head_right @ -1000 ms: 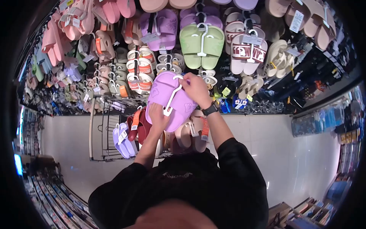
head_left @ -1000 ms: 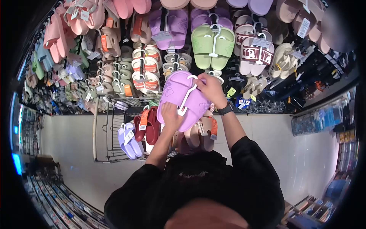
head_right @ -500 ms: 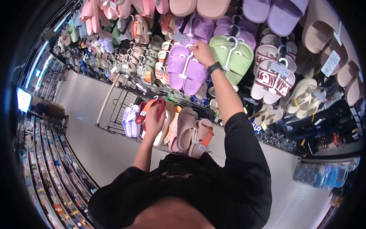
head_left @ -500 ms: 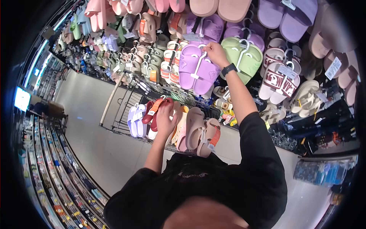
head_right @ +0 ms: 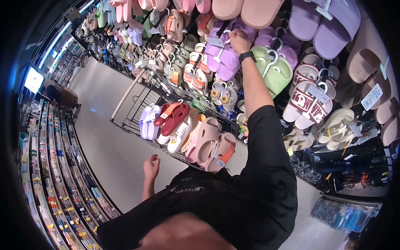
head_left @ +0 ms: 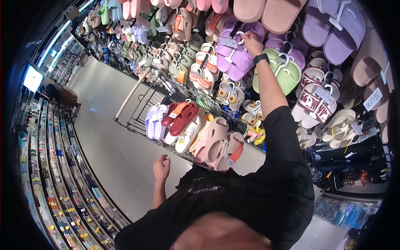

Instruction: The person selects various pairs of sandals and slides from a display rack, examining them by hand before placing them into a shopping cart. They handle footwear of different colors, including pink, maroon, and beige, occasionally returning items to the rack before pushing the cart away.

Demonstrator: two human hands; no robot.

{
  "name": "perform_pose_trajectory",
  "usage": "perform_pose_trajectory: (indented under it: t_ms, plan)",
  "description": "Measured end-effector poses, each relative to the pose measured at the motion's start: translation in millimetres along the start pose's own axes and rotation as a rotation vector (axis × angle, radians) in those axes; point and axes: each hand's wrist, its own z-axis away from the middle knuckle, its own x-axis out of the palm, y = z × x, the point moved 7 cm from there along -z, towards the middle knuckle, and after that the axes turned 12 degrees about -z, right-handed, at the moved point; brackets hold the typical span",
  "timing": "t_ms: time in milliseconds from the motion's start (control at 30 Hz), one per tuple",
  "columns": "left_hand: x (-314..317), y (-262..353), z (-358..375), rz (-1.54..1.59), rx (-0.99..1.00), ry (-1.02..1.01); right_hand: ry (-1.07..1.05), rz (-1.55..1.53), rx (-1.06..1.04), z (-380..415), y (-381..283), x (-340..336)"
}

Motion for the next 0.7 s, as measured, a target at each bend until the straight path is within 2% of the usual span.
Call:
perform_pose_trajectory:
  t_ms: [67,167,367,467,500,533,567,600,667,700]
  plan:
    - [-9.9,15.1,-18.6,0.005,0.039,0.019,0.015,-0.012,0.005,-3.0,-1.9,-0.4]
    - [-29.8,53.1,-48.8,0.079,0.223,0.082,0.052,-0.033,-0.020,0.8,-1.5,-0.6]
    - [-46.3,82.3,-72.0,0.100,0.319,0.035,0.075,-0.114,-0.086,14.6,-32.3,-4.8]
    - [-42.5,71.1,-71.2,0.098,0.363,0.003,-0.047,-0.033,-0.384,-19.0,-12.0,26.7]
    - [-42.7,66.8,-72.4,0.102,0.373,-0.020,-0.083,0.041,-0.417,-25.9,-7.1,29.6]
    - [-42.8,60.8,-76.6,0.102,0.387,-0.044,-0.092,-0.043,-0.252,-17.1,-18.2,15.9]
    - [-42.5,53.1,-82.0,0.093,0.400,-0.051,0.157,-0.056,-0.132,-2.3,-13.3,-4.7]
    - [-38.8,41.2,-91.6,0.164,0.415,-0.048,0.312,-0.010,-0.291,18.4,-35.8,-27.9]
    - [-47.5,27.4,-119.5,0.411,0.314,-0.123,0.577,-0.278,-0.158,102.5,-45.1,-71.5]
    - [-88.9,46.2,-130.4,0.531,0.409,0.011,0.705,-0.302,-0.270,144.2,-23.7,-82.2]
